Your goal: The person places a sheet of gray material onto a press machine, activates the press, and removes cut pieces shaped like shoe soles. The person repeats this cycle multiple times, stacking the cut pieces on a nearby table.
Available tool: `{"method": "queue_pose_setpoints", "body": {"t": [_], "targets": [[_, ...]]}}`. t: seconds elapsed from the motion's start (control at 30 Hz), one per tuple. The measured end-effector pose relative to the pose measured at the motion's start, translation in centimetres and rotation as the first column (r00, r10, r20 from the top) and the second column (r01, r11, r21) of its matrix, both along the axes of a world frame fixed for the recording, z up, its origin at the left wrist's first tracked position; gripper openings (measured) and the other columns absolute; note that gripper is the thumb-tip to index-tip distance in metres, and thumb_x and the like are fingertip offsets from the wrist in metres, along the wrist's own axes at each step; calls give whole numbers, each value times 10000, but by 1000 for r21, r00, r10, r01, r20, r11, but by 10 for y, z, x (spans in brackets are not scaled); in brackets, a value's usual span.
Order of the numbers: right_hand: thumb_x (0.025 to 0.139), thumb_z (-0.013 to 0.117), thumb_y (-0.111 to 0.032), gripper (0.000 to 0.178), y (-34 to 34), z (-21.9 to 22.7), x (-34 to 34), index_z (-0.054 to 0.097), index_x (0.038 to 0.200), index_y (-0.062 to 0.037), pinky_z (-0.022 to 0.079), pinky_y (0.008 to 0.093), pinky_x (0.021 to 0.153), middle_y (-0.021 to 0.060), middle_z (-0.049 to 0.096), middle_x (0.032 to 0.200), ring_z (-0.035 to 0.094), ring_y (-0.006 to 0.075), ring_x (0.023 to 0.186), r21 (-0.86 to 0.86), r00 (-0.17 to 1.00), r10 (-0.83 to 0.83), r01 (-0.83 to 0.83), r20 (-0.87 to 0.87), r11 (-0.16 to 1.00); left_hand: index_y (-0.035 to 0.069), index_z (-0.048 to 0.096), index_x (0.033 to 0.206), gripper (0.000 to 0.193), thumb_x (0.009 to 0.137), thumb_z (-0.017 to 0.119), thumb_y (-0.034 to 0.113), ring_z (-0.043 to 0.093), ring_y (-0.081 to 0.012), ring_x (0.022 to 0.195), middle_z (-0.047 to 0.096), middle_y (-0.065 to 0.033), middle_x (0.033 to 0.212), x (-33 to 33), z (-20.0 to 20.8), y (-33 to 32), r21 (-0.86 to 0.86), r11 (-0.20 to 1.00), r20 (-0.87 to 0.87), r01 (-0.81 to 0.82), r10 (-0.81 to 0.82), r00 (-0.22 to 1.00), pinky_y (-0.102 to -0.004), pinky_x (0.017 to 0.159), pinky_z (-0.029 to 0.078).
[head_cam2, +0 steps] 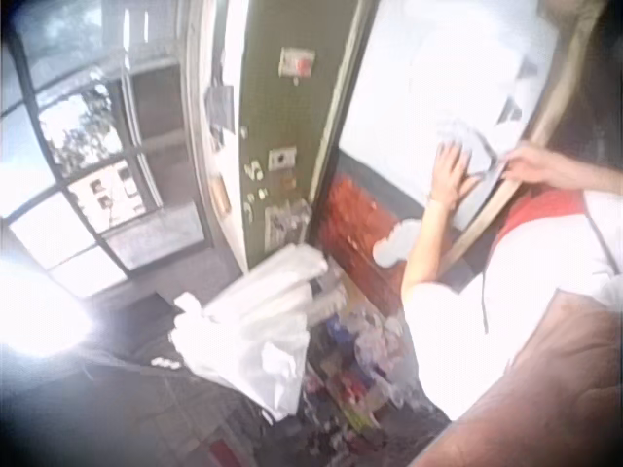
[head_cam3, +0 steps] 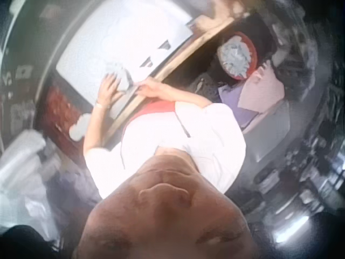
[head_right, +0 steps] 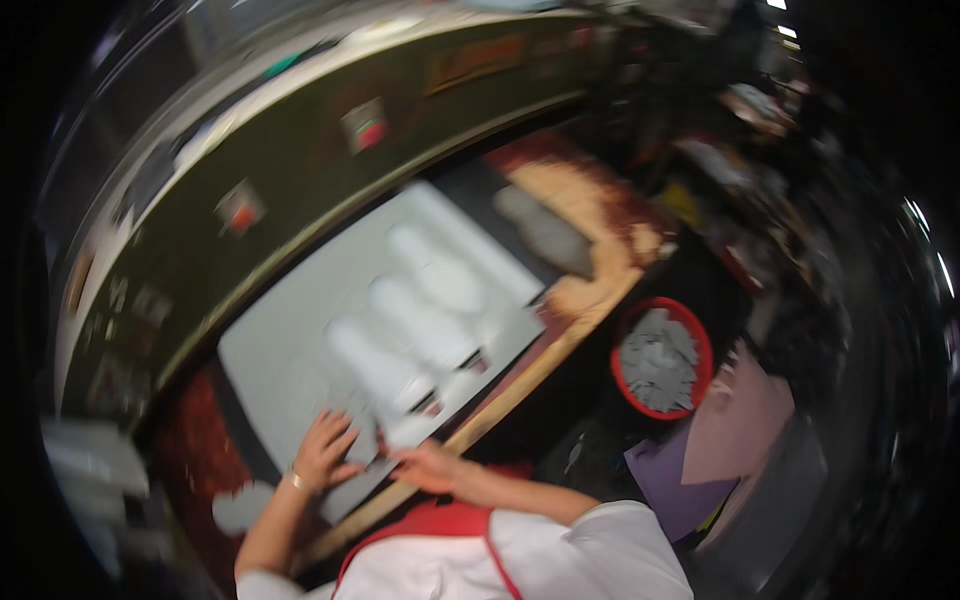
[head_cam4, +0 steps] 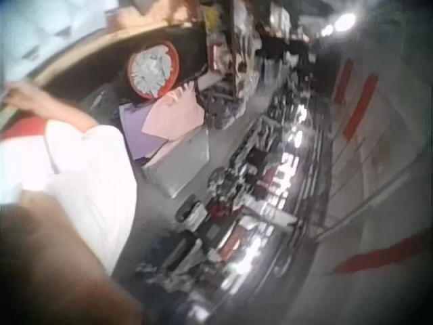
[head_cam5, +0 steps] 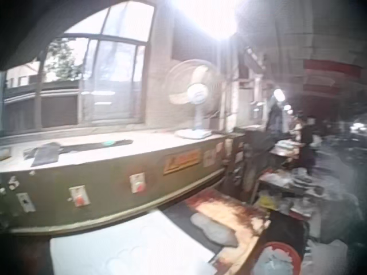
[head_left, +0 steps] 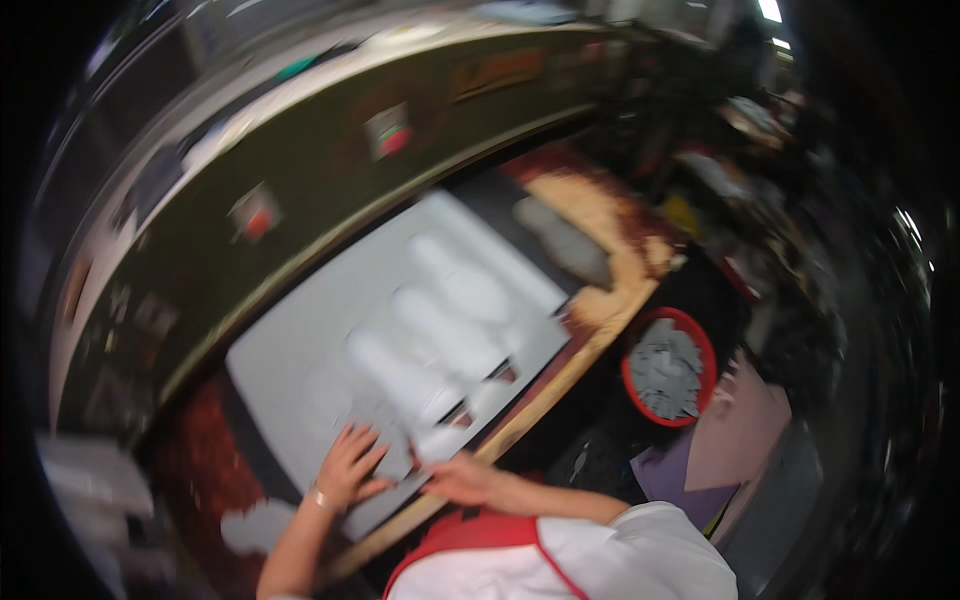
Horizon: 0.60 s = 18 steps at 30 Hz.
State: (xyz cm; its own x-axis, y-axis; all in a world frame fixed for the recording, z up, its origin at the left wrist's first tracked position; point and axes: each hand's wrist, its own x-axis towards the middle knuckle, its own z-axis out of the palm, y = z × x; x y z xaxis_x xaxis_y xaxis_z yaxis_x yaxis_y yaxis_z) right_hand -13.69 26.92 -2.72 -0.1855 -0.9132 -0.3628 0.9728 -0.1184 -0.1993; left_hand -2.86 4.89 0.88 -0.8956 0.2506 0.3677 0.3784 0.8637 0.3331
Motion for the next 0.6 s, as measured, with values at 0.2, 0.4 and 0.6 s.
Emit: {"method": "queue_pose_setpoints", "body": {"t": [0.2,0.4,0.6], "targets": [[954,493,-188,492,-11,14,7,334,1412,-109,345,421,1041,94,493,1334,438,230,1246,-95,998,-2,-4,-65,995,-8,538,1185,448,847,647,264,545,-370,1081,542,-224,1197,-16,-22,4,509,778,30,-369,412,910,-462,946,423],[972,446,-388,441,2,13,13,431,1350,-162,300,488,1034,64,521,1323,443,238,1235,130,995,-23,35,-94,991,-102,380,1310,493,986,458,262,497,-280,1152,473,-241,1300,-46,58,-106,812,329,-198,-482,932,303,-356,1002,381],[921,548,-192,348,4,16,21,463,1242,-87,488,447,865,83,496,1257,510,239,1140,-14,965,-139,139,-221,990,28,503,1123,220,904,529,27,563,-192,872,576,-111,995,16,156,-169,503,482,-582,-717,802,131,-311,816,474]]}}
